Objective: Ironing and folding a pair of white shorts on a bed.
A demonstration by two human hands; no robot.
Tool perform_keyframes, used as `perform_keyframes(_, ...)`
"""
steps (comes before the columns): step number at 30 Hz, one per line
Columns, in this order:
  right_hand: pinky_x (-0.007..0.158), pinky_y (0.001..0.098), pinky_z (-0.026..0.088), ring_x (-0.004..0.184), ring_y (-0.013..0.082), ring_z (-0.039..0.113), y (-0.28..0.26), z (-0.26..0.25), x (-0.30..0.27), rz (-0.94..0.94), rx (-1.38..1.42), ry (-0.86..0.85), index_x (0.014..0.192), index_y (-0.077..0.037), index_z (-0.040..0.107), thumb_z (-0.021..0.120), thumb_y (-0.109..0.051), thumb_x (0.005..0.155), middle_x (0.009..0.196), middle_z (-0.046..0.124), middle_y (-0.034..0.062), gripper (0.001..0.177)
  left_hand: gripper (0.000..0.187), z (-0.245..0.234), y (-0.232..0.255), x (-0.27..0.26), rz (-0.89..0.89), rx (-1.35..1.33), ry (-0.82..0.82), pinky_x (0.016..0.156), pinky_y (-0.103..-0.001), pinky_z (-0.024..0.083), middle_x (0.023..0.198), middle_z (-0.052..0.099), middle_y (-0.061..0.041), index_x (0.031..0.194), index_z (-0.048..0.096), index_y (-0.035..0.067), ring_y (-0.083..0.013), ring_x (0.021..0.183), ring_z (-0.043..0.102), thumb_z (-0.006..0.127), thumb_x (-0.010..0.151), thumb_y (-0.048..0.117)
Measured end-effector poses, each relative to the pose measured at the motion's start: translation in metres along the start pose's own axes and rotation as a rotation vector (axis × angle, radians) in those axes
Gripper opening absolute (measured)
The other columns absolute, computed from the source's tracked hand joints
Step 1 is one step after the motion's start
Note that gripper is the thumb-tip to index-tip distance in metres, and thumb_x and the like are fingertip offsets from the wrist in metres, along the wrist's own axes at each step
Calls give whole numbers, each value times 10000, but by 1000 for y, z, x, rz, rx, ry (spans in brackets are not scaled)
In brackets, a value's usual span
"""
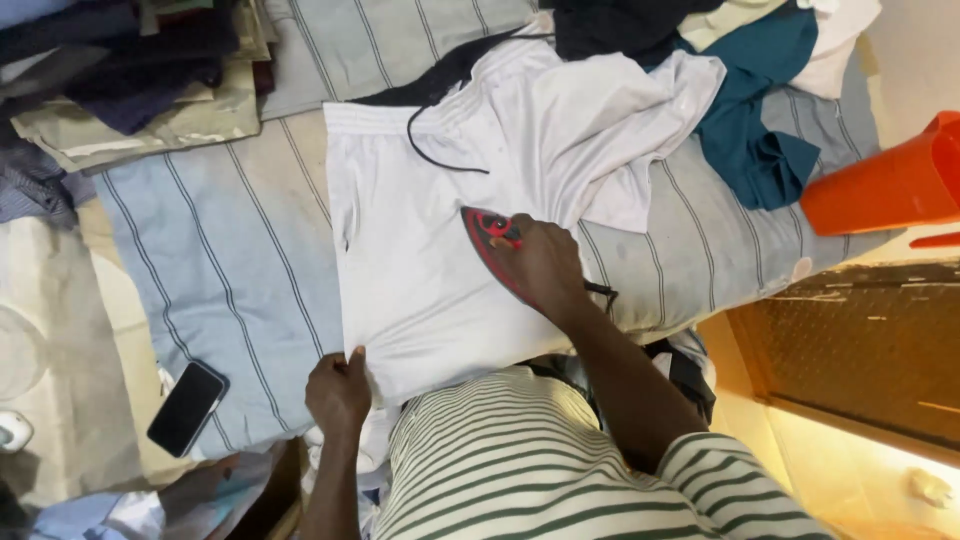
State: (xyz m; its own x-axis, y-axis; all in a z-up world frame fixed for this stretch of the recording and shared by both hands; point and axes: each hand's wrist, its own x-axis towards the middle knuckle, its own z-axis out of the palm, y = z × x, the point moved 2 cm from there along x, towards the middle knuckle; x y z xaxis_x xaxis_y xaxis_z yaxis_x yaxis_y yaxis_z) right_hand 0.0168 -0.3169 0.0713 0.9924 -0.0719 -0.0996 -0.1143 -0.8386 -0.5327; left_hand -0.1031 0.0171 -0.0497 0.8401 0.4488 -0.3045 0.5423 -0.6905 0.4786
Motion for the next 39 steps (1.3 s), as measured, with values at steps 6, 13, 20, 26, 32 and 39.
perform_keyframes(6, 813, 532, 513, 900, 432, 675, -11, 9, 6, 6, -42, -47, 1077, -5, 657, 708, -391, 910, 902, 713, 247, 423, 293, -31, 107, 31, 419, -107, 271, 765, -471, 525, 946, 706, -182, 1066, 696, -5, -373, 840, 658, 795, 883, 202)
perform_keyframes(13, 815, 538, 514, 911, 440, 672, 0, 21, 23, 17, -59, 7, 1056, -16, 660, 671, -406, 941, 921, 711, 245, 406, 613, 70, 310, 186, 1041, 45, 283, 1128, -523, 343, 1423, 574, -228, 1369, 602, -72, -399, 1317, 498, 769, 898, 282)
perform_keyframes(20, 675, 555, 544, 754, 429, 700, -8, 32, 49, 67, -119, 20, 1112, -51, 667, 682, -463, 887, 851, 723, 212, 470, 444, 66, 388, 260, 800, 382, -524, 1095, -491, 409, 1332, 622, -180, 1301, 662, 86, -372, 1280, 540, 728, 919, 304)
perform_keyframes(26, 740, 521, 570, 817, 406, 722, -19, 37, 137, 152, -100, 36, 1085, -3, 651, 679, -414, 957, 874, 728, 224, 432, 428, 21, 320, 249, 876, 130, 272, 910, -504, 471, 1136, 617, -200, 1042, 676, -12, -401, 1081, 586, 811, 779, 297)
perform_keyframes(32, 722, 517, 555, 825, 426, 708, -44, 19, 85, 40, -12, -66, 1117, -51, 695, 707, -426, 883, 877, 736, 220, 442, 537, 14, 244, 274, 318, 64, 165, 836, -509, 506, 1070, 670, -268, 1125, 633, -68, -424, 988, 632, 728, 966, 436)
perform_keyframes(39, 703, 522, 536, 786, 419, 697, -56, 54, 122, -17, -128, 29, 1051, -12, 682, 666, -436, 966, 817, 714, 212, 433, 276, -20, 238, 329, 390, -45, -30, 828, -490, 521, 1035, 740, -190, 1051, 742, 55, -393, 950, 689, 675, 1014, 321)
